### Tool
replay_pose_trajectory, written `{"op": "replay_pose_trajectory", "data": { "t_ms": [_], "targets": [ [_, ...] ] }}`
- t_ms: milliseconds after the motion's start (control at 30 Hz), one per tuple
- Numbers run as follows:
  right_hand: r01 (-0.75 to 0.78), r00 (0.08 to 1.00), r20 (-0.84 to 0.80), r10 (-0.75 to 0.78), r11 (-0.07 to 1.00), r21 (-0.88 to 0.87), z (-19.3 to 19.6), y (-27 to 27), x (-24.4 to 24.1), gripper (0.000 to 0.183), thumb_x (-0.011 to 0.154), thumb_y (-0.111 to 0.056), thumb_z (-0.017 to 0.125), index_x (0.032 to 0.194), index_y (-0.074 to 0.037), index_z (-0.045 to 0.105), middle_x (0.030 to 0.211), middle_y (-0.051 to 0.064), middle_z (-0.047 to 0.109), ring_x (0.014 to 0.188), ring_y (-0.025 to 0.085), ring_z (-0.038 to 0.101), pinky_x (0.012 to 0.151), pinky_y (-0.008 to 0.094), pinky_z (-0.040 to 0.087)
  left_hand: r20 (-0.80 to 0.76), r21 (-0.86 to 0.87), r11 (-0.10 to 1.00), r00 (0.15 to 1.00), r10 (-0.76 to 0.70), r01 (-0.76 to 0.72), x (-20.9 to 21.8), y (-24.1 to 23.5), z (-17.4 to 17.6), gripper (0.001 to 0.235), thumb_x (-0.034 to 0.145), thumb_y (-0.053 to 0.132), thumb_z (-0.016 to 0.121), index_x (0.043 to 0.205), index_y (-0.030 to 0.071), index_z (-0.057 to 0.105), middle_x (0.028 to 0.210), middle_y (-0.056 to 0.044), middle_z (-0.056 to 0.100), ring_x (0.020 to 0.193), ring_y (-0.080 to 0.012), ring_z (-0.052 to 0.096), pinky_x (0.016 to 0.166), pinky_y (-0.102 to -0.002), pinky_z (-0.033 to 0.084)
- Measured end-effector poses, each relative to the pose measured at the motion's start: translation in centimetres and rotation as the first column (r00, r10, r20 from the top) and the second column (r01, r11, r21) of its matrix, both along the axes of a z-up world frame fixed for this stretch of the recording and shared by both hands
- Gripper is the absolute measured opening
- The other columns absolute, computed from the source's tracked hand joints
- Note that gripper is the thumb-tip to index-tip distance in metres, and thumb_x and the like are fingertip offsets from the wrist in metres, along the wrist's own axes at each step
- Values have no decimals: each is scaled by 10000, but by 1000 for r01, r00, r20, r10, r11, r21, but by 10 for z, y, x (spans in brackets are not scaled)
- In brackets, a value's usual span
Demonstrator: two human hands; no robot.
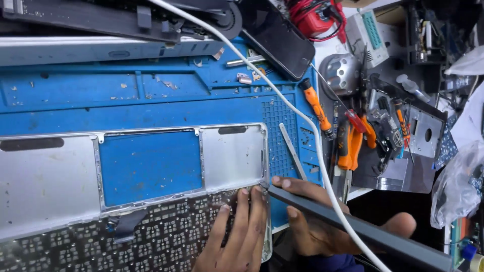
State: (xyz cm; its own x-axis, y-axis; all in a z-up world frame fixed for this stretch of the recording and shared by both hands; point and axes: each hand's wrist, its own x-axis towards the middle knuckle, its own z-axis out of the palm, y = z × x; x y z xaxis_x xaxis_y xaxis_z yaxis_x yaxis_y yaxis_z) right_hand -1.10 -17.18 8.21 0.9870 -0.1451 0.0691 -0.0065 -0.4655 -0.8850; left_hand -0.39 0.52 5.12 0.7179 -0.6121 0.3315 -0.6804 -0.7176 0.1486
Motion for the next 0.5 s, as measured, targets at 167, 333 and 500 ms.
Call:
{"op": "replay_pose_trajectory", "data": {
  "t_ms": [167, 333, 500],
  "targets": [
    [-165, 986, -36, 162, 972, -169, 10, -14, 3, 334, 974, -128, 586, 1272, 21, 570, 1260, 257, 733, 1130, 305, 814, 1015, 305, 654, -48, 69, 997, 999, -18, 21, -3, -1, -5, 542, 1131, 324, 256, 1474, 55, 578, 1507, -82, 591, 1377, -252, 546, 1093, -391, 428],
    [54, 923, -384, -26, 997, 61, 16, -32, -13, 460, 850, 67, 678, 1306, 43, 625, 1387, 298, 693, 1301, 328, 697, 1162, 343, 447, -53, 56, 998, 999, 11, -9, -5, -5, -9, 524, 1128, 324, 290, 1464, 71, 602, 1497, -54, 609, 1377, -218, 548, 1091, -367, 433],
    [18, 956, -291, -46, 995, -96, 15, -18, -5, 328, 898, -60, 664, 1221, -2, 649, 1326, 246, 732, 1231, 271, 742, 1125, 345, 524, -4, 52, 998, 1000, 30, -30, -2, -3, -9, 497, 1132, 282, 306, 1435, 60, 631, 1465, -53, 634, 1343, -207, 579, 1074, -358, 446]
  ]
}}
